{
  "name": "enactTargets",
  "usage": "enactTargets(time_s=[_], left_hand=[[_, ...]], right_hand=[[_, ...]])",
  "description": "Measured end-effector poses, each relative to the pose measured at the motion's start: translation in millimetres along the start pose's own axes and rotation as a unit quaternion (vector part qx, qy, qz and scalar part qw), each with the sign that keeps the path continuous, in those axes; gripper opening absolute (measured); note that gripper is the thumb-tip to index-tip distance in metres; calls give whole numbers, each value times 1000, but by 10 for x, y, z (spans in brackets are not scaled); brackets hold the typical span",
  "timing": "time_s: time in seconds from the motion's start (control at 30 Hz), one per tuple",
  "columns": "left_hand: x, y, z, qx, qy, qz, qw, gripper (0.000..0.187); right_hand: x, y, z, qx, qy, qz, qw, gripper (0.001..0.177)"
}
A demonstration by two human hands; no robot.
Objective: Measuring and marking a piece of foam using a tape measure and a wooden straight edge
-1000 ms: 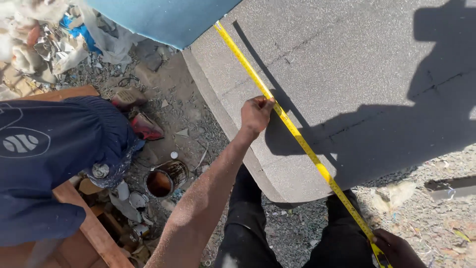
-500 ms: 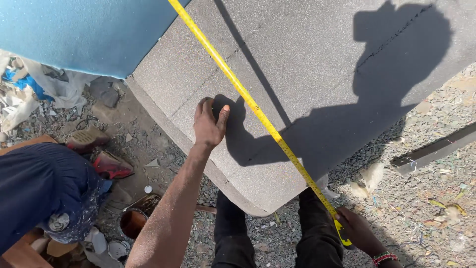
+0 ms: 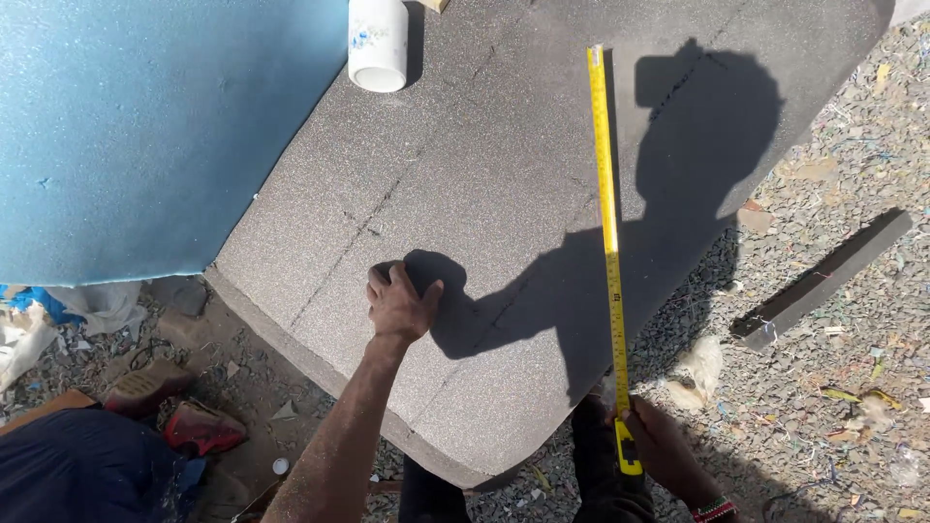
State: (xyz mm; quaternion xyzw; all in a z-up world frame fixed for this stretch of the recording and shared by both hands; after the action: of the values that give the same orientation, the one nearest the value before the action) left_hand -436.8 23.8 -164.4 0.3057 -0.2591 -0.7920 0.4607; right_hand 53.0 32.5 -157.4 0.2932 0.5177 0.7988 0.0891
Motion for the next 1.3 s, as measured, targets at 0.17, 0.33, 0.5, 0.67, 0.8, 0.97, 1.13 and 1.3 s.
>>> enactTargets(time_s=[0.17, 0.33, 0.5, 0.67, 0.8, 0.97, 1.13, 1.3], left_hand=[[-688, -158, 145, -31, -48, -32, 998, 86], [-1416, -599, 330, -37, -24, -115, 992, 86], [-2407, -1509, 807, -92, -27, -232, 968, 78], [-3317, -2765, 1398, -184, -53, -315, 930, 58], [-3464, -3395, 1650, -192, -57, -213, 956, 86], [-3475, -3721, 1622, -184, -237, -213, 930, 87], [-3731, -2605, 1486, -62, -96, -228, 967, 74], [-2779, -1136, 907, 354, 394, -124, 839, 70]], right_hand=[[533, -45, 45, 1, -33, -1, 999, 39], [1065, -391, 233, -39, -26, 42, 998, 40], [1730, -592, 398, -80, -164, 49, 982, 35], [1982, -994, 590, -119, -247, 42, 961, 36], [2076, -1126, 846, -145, -235, 74, 958, 32], [2067, -1112, 1020, -148, -237, 61, 958, 31], [2127, -1288, 1287, -198, -195, 61, 959, 26], [2605, -1735, 1654, -301, 39, 193, 933, 25]])
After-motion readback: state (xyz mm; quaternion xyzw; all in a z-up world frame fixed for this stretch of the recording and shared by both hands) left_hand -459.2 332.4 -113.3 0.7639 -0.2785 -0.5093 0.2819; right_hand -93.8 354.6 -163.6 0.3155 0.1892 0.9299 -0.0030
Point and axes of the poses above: each hand's wrist, its own y-axis away from the middle knuckle, its own z-axis out of the back of the hand, x = y × z, the point moved 8 cm from there along -y, towards the middle knuckle, and after that the axes turned 1 degree about -y, right-handed, at the moved point
